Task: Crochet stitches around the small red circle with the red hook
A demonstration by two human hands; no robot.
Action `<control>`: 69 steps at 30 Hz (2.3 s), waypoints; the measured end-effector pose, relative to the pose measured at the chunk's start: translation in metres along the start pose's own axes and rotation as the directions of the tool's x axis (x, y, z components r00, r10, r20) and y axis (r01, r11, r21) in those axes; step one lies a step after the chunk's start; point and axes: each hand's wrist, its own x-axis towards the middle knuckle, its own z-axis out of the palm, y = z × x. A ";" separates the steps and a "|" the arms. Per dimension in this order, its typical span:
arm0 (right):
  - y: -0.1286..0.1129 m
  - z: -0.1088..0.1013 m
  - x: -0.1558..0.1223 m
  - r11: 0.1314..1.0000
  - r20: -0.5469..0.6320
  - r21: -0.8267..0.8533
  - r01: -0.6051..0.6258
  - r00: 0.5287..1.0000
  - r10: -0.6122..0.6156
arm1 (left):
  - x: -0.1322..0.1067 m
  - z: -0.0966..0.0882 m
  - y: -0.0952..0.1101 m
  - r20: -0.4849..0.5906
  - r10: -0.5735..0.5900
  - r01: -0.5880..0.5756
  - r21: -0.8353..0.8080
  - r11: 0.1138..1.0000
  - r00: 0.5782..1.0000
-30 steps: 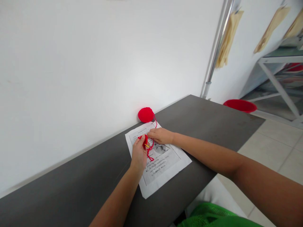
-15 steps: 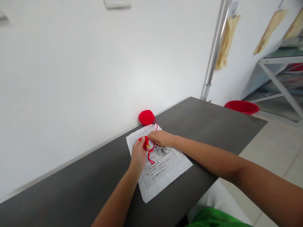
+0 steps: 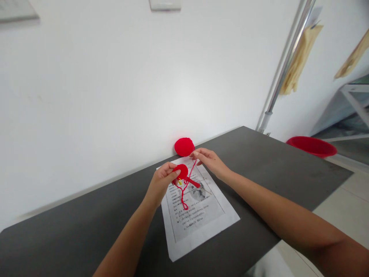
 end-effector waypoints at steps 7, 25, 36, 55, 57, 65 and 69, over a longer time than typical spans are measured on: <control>-0.069 0.009 0.024 0.992 0.108 -0.085 0.093 0.991 -0.083 | 0.019 0.004 0.041 -0.045 0.148 -0.143 0.104 0.984 0.988; -0.112 0.023 0.025 0.979 0.008 0.189 0.077 0.997 -0.080 | 0.001 0.009 0.089 -0.004 0.291 -0.281 0.257 0.925 0.957; -0.116 0.026 0.020 0.801 0.114 0.584 -0.130 0.990 0.078 | -0.001 0.000 0.091 0.104 0.290 -0.307 0.220 0.926 0.951; -0.118 0.026 0.016 0.928 0.240 0.359 -0.097 0.971 0.009 | -0.002 0.006 0.093 0.025 0.223 -0.224 0.079 0.971 0.975; -0.119 0.027 0.016 0.942 0.223 0.326 -0.079 0.975 0.005 | -0.002 0.006 0.093 0.019 0.237 -0.238 0.109 0.965 0.971; -0.118 0.026 0.017 0.970 0.079 0.241 0.024 0.996 -0.044 | -0.003 0.006 0.094 0.070 0.222 -0.231 0.193 0.954 0.973; -0.119 0.026 0.016 0.960 0.061 0.281 0.003 0.998 -0.021 | -0.005 0.006 0.094 0.054 0.236 -0.242 0.195 0.950 0.970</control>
